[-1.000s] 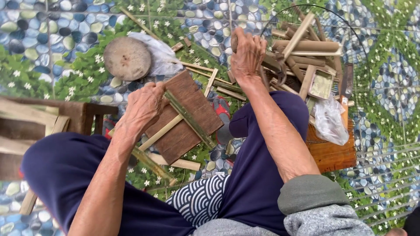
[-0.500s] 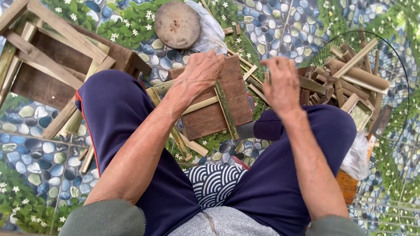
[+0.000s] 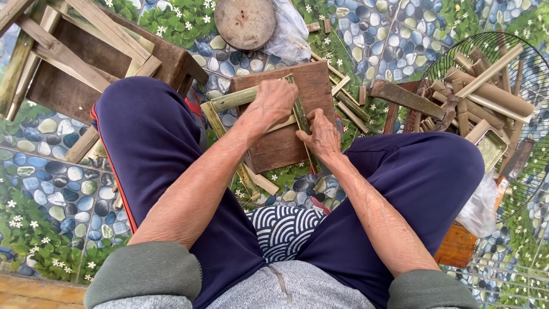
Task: The person assembles a bamboo frame by fitting bamboo sticks together and using a hammer to drive nails into the joints.
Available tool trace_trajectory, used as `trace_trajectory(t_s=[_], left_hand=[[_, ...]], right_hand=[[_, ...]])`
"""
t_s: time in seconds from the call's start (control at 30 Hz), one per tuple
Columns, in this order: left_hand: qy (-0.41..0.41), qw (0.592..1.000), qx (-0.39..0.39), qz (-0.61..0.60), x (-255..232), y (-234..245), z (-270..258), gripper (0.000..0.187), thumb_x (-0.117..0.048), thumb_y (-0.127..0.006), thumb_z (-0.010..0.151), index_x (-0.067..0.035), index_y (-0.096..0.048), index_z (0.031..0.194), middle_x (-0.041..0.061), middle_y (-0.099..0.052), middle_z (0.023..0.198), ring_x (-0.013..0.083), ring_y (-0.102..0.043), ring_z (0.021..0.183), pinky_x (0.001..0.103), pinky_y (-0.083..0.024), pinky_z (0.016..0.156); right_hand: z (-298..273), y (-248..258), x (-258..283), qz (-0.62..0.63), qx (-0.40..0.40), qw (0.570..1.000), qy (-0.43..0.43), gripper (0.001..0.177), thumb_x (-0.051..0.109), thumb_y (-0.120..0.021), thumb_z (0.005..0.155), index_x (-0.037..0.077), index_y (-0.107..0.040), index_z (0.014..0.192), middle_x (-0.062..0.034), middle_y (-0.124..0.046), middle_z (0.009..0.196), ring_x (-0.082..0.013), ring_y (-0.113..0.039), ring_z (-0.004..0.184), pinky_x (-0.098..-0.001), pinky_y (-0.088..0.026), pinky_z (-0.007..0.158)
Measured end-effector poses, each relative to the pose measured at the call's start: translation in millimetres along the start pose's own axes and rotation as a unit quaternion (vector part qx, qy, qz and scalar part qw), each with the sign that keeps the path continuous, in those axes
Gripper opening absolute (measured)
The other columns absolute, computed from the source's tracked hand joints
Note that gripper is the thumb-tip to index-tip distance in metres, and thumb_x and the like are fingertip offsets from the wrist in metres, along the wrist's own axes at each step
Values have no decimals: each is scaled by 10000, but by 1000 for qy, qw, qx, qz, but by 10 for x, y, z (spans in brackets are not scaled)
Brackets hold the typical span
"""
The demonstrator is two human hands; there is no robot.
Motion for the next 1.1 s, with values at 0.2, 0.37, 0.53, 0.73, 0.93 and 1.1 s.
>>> trace_trajectory(t_s=[0.2, 0.37, 0.53, 0.73, 0.93, 1.1], left_hand=[[33, 998, 54, 2, -142, -601, -214, 147, -64, -650, 806, -128, -709, 689, 76, -678, 563, 259, -750, 632, 451, -637, 628], [63, 997, 48, -16, -49, -838, -271, 108, -69, -633, 745, -85, -738, 727, 109, -713, 621, 333, -772, 690, 479, -614, 563], [97, 994, -14, 38, -35, -66, -261, 234, -65, -687, 767, -53, -658, 999, 100, -642, 851, 289, -731, 800, 467, -635, 621], [238, 967, -90, -8, 535, -146, -238, 386, -36, -750, 807, -58, -536, 1127, 144, -485, 1099, 440, -545, 1122, 626, -483, 916], [195, 977, -70, -47, 547, 194, -444, 291, -35, -651, 830, -95, -510, 1077, 140, -540, 1040, 426, -640, 985, 566, -547, 799], [135, 979, -71, -137, 437, 769, -492, 361, -65, -654, 883, -100, -502, 1208, 178, -487, 1124, 472, -622, 1082, 636, -558, 838]], right_hand=[[-75, 125, 168, 35, -55, 998, 6, 511, 360, -810, 874, 231, -499, 1259, -84, -689, 1005, -410, -716, 995, -582, -548, 883], [-17, -30, -19, -5, -20, 999, -35, 552, 358, -822, 811, 243, -480, 1230, -81, -676, 1089, -415, -712, 1032, -593, -540, 907], [82, -121, -157, 14, -37, 999, -31, 419, 349, -776, 820, 224, -553, 1151, -86, -661, 1089, -424, -705, 1030, -576, -548, 875], [175, -141, -219, 39, -47, 997, -44, 395, 341, -813, 788, 214, -604, 1099, -54, -650, 1024, -384, -709, 1024, -539, -553, 861], [215, 4, -111, 260, -7, 964, -56, 375, 286, -802, 839, 137, -651, 1148, -30, -760, 761, -121, -692, 531, -228, -528, 460], [131, 463, 267, 330, -11, 943, 38, 351, 284, -704, 965, 164, -673, 1292, -90, -756, 741, -128, -704, 548, -217, -538, 392]])
Point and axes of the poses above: each hand's wrist, its own z-axis towards the middle knuckle, its own y-axis out of the back of the hand, x = y × z, the point moved 2 cm from there along z, towards the middle knuckle
